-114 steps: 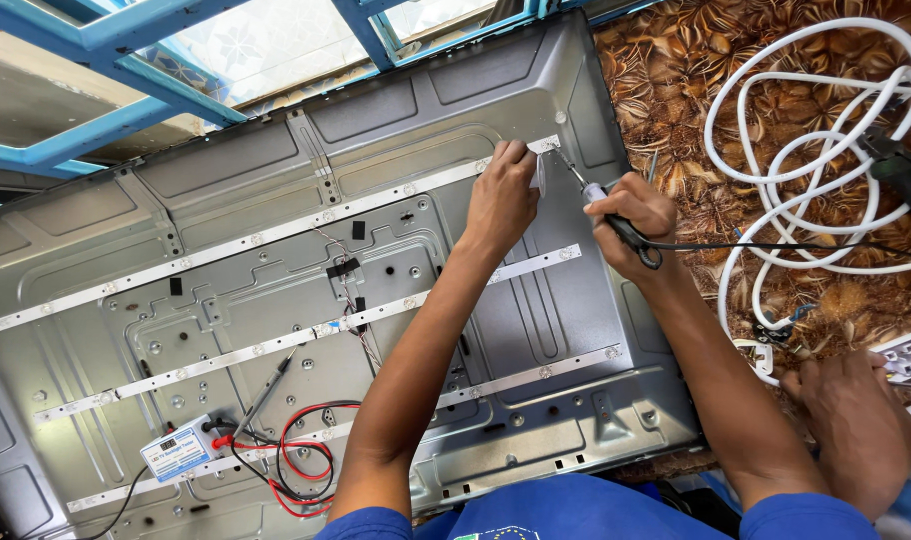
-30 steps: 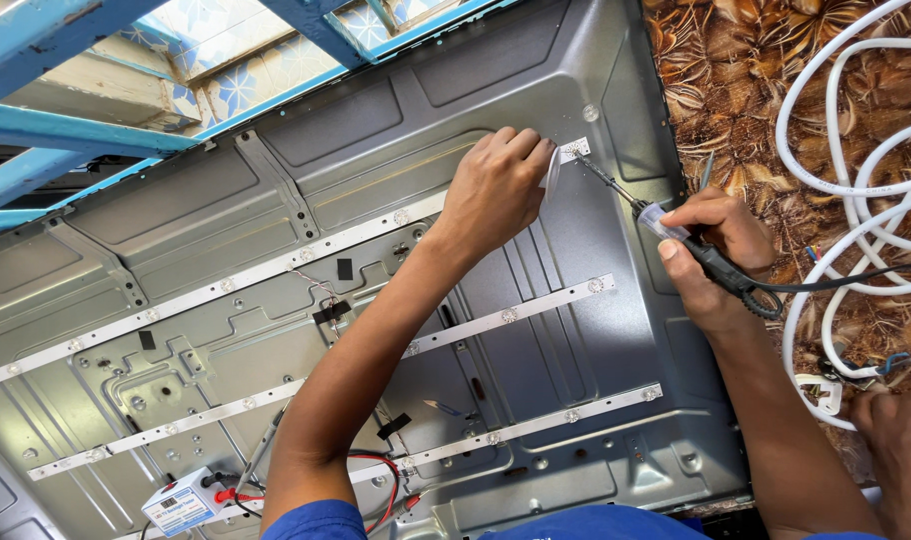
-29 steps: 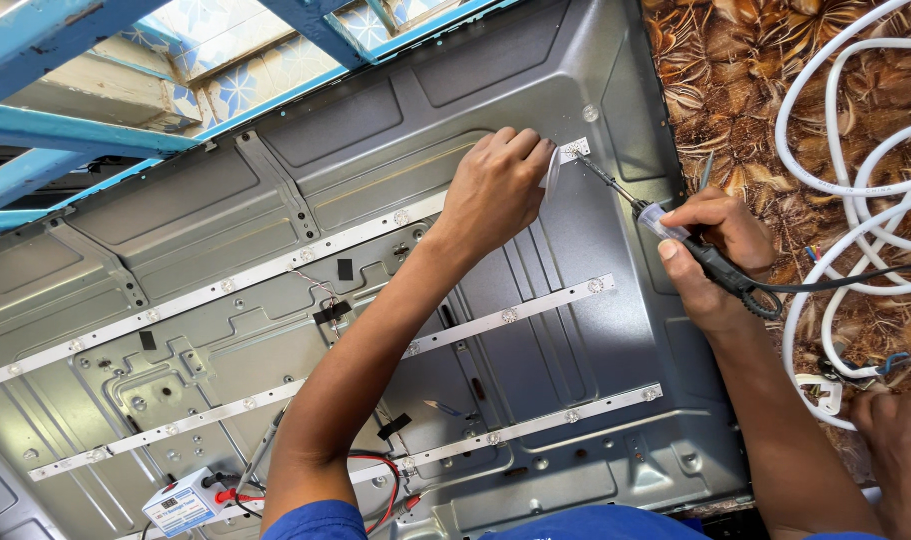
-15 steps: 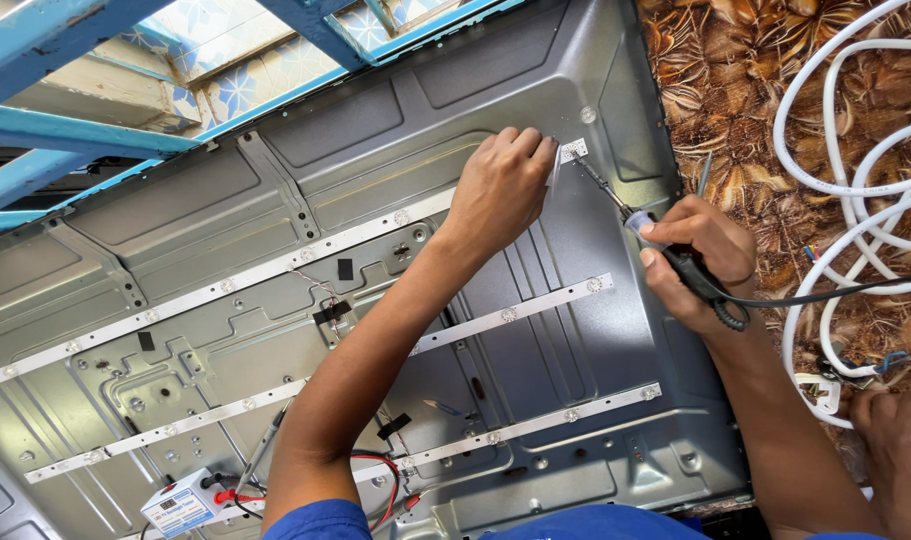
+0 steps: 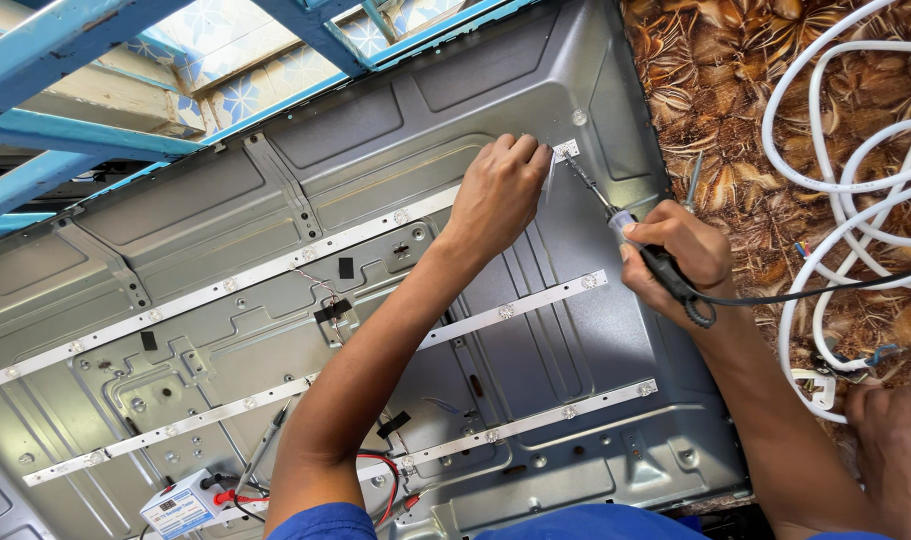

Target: The person uses a soldering iron to work on the back panel of a television, applying heat to a specific point while holding a small white object. They then use a multimeter with red and black probes to test connections on the LED backlight strips and a power supply unit attached to the back of the TV.

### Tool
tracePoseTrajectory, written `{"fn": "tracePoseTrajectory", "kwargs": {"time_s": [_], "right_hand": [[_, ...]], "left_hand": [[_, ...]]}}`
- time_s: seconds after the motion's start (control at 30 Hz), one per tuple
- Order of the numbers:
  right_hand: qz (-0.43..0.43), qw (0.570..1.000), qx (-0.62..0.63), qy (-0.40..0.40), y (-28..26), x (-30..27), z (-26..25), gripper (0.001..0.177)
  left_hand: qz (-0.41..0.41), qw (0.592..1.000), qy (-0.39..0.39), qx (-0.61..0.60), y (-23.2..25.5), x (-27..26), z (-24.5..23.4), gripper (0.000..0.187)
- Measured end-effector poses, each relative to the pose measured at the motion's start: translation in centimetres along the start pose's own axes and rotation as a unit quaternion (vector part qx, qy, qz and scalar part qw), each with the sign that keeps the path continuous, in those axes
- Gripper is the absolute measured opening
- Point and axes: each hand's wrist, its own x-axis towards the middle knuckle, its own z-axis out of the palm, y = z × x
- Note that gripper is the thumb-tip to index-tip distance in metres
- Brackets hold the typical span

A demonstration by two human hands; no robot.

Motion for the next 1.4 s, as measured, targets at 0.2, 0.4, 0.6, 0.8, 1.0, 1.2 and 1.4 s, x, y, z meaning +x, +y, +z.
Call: {"fn": "tracePoseTrajectory", "kwargs": {"time_s": [0.2, 0.4, 0.6, 0.8, 1.0, 1.2, 1.4], "right_hand": [[0.013, 1.0, 0.004, 0.017, 0.0, 0.1, -0.1, 0.009], [-0.016, 0.999, -0.028, -0.014, -1.5, 0.8, 0.0, 0.004], [0.062, 0.995, 0.05, 0.058, 0.9, -0.1, -0.4, 0.008], [0.097, 0.99, 0.094, 0.028, 0.9, -0.1, -1.1, 0.009], [0.1, 0.989, 0.101, 0.046, 1.6, -0.8, -1.0, 0.012], [0.027, 0.997, 0.04, 0.056, -0.7, 0.2, -1.2, 0.012], [0.03, 0.997, 0.043, 0.061, 0.2, -0.2, -1.2, 0.014]], "left_hand": [[0.004, 1.0, 0.008, 0.005, 0.2, -0.2, -0.3, 0.014], [0.003, 1.0, 0.001, 0.012, 0.3, -0.1, -0.3, 0.015], [0.003, 1.0, 0.005, 0.018, 0.3, -0.3, 0.0, 0.014], [0.002, 1.0, 0.0, 0.009, 0.1, -0.5, 0.3, 0.016], [-0.008, 1.0, -0.008, 0.013, 0.2, -0.7, 0.6, 0.018], [-0.008, 1.0, -0.01, 0.013, 0.3, -0.6, -0.3, 0.02], [-0.016, 1.0, 0.002, -0.019, 0.2, -0.6, -0.2, 0.02]]}}
